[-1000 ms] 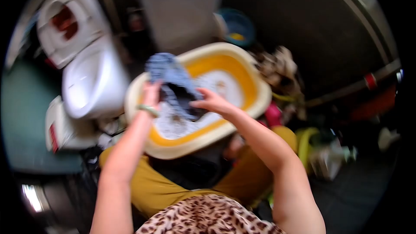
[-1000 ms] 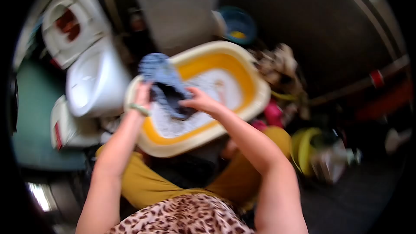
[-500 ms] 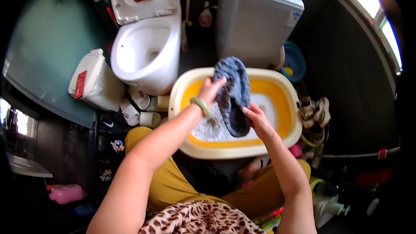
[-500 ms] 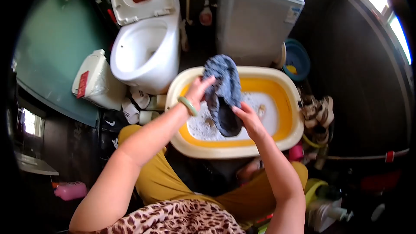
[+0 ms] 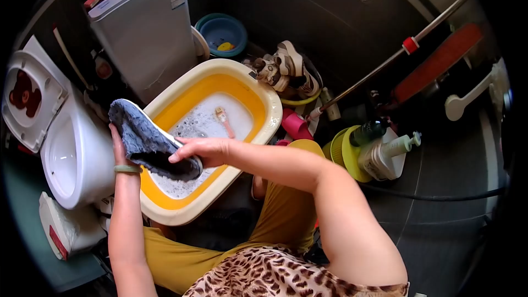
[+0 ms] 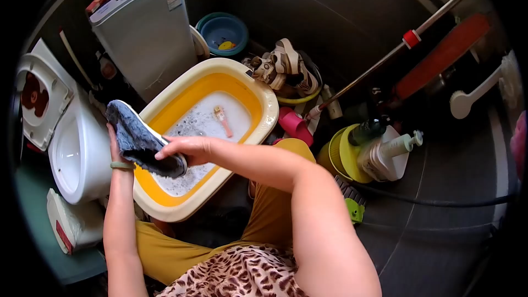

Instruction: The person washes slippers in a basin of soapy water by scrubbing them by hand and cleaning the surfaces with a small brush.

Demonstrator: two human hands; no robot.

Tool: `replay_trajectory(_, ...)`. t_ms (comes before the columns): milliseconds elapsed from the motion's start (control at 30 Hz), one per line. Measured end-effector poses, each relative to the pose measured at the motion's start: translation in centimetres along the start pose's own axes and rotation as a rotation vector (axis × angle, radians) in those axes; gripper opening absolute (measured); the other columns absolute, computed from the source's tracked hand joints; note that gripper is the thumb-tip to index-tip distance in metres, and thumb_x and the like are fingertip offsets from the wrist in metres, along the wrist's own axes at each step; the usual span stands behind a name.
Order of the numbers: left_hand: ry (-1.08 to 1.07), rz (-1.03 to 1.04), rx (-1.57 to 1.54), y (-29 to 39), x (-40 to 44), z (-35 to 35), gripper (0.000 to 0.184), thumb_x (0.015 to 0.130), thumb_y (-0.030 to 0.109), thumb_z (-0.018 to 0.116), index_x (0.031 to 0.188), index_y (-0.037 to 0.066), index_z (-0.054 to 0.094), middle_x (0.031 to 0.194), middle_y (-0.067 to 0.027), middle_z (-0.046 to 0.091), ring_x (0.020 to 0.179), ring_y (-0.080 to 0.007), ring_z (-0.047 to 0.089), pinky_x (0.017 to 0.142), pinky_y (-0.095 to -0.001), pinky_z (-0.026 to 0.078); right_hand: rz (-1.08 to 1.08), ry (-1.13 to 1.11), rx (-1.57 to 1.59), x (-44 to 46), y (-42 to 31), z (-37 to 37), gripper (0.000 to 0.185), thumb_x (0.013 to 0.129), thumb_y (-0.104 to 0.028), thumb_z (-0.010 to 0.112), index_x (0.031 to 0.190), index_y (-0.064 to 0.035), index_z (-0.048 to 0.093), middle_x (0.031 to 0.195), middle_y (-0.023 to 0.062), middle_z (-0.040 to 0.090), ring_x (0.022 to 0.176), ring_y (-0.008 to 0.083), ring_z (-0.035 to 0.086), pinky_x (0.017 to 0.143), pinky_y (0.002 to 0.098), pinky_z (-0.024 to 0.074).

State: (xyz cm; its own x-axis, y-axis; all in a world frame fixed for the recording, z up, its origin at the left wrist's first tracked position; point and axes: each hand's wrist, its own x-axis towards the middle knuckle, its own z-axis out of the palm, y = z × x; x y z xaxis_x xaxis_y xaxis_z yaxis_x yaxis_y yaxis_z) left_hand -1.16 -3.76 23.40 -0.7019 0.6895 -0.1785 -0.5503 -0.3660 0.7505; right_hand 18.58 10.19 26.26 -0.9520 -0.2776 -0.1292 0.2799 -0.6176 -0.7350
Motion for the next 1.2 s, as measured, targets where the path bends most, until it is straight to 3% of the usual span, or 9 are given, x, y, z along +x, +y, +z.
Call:
replay_trajectory(100, -0.176, 0.001, 0.150, -0.3, 0.2, 2.5, 0.056, 0.091, 0.055, 0.039, 0.127, 0.013, 0.044, 0.125, -0.0043, 0.053, 0.113, -0.0182, 0.049, 0.094, -0.0352, 0.039, -0.032, 0.180, -0.234, -4.3, -5.9, -1.3, 0.073, 0.073, -0.019, 0.071, 0.133, -0.0061, 0.032, 0.113, 0.0108, 0.054, 0.101, 0.0161, 0.054, 0.087, 0.0293, 0.0470)
replay_trajectory(200, 0.020, -0.096, 0.284, -0.6, -0.4, 3.8, 0.048, 0.092, 0.049, 0.044, 0.125, 0.013, 0.044, 0.119, -0.0034, 0.053, 0.106, -0.0143, 0.051, 0.086, -0.0292, 0.040, -0.215, 0.364, -0.442, -10.5, -12.1, -7.1, 0.071, 0.071, -0.017, 0.072, 0.130, -0.0067, 0.035, 0.107, 0.0117, 0.054, 0.094, 0.0186, 0.057, 0.083, 0.0308, 0.0495)
replay_trajectory(333, 0.110, -0.162, 0.358, -1.3, -0.6, 1.1, 0.044, 0.093, 0.044, 0.045, 0.124, 0.012, 0.045, 0.116, -0.0044, 0.055, 0.103, -0.0138, 0.053, 0.082, -0.0286, 0.044, -0.484, 0.965, -0.766, -20.1, -17.1, -12.7, 0.080, 0.065, -0.028, 0.077, 0.134, -0.0079, 0.039, 0.114, 0.0086, 0.053, 0.105, 0.0176, 0.052, 0.090, 0.0307, 0.0435)
replay_trajectory(400, 0.141, -0.200, 0.383, -1.6, -1.1, -0.2, 0.044, 0.093, 0.042, 0.046, 0.124, 0.012, 0.045, 0.116, -0.0059, 0.054, 0.104, -0.0153, 0.052, 0.083, -0.0292, 0.043, -0.621, 1.179, -0.837, -23.2, -17.6, -20.2, 0.081, 0.068, -0.023, 0.079, 0.137, -0.0088, 0.039, 0.117, 0.0061, 0.054, 0.096, 0.0122, 0.055, 0.084, 0.0242, 0.0445)
replay_trajectory(467, 0.186, -0.255, 0.396, -2.0, -1.5, -0.7, 0.041, 0.092, 0.039, 0.049, 0.123, 0.011, 0.046, 0.116, -0.0084, 0.054, 0.104, -0.0179, 0.053, 0.081, -0.0298, 0.045, -0.600, 1.418, -0.901, -25.2, -17.6, -25.8, 0.076, 0.069, -0.025, 0.077, 0.135, -0.0082, 0.042, 0.116, 0.0080, 0.057, 0.098, 0.0120, 0.055, 0.084, 0.0233, 0.0429)
replay_trajectory(567, 0.237, -0.302, 0.450, -2.2, -2.1, -0.9, 0.040, 0.092, 0.037, 0.049, 0.121, 0.010, 0.048, 0.115, -0.0081, 0.056, 0.103, -0.0180, 0.054, 0.081, -0.0299, 0.045, -0.441, 1.744, -1.121, -26.3, -15.5, -34.7, 0.076, 0.071, -0.044, 0.071, 0.135, -0.0141, 0.043, 0.124, 0.0153, 0.055, 0.110, 0.0256, 0.056, 0.092, 0.0321, 0.0416)
replay_trajectory(733, 0.269, -0.323, 0.487, -2.2, -3.0, -0.6, 0.038, 0.092, 0.036, 0.051, 0.118, 0.009, 0.051, 0.114, -0.0085, 0.058, 0.103, -0.0172, 0.055, 0.081, -0.0297, 0.045, 0.007, 1.679, -1.186, -29.1, -10.2, -47.2, 0.057, 0.081, -0.043, 0.060, 0.127, -0.0121, 0.051, 0.120, 0.0135, 0.057, 0.111, 0.0256, 0.054, 0.093, 0.0329, 0.0413)
replay_trajectory(933, 0.245, -0.321, 0.492, -1.5, -3.2, 0.7, 0.032, 0.093, 0.029, 0.050, 0.116, 0.008, 0.052, 0.112, -0.0085, 0.060, 0.100, -0.0158, 0.057, 0.079, -0.0278, 0.046, -0.139, 1.608, -1.260, -31.9, -12.9, -49.1, 0.039, 0.084, -0.028, 0.060, 0.115, -0.0041, 0.061, 0.108, 0.0103, 0.064, 0.101, 0.0192, 0.059, 0.088, 0.0293, 0.0439)
replay_trajectory(1200, 0.090, -0.203, 0.454, -0.4, -3.6, 1.0, 0.033, 0.091, 0.032, 0.054, 0.114, 0.010, 0.054, 0.107, -0.0061, 0.061, 0.098, -0.0143, 0.057, 0.081, -0.0285, 0.045, -0.200, 1.042, -1.260, -14.2, -18.1, -25.2, 0.028, 0.085, -0.014, 0.057, 0.111, -0.0036, 0.061, 0.102, 0.0042, 0.063, 0.093, 0.0109, 0.056, 0.080, 0.0241, 0.0429)
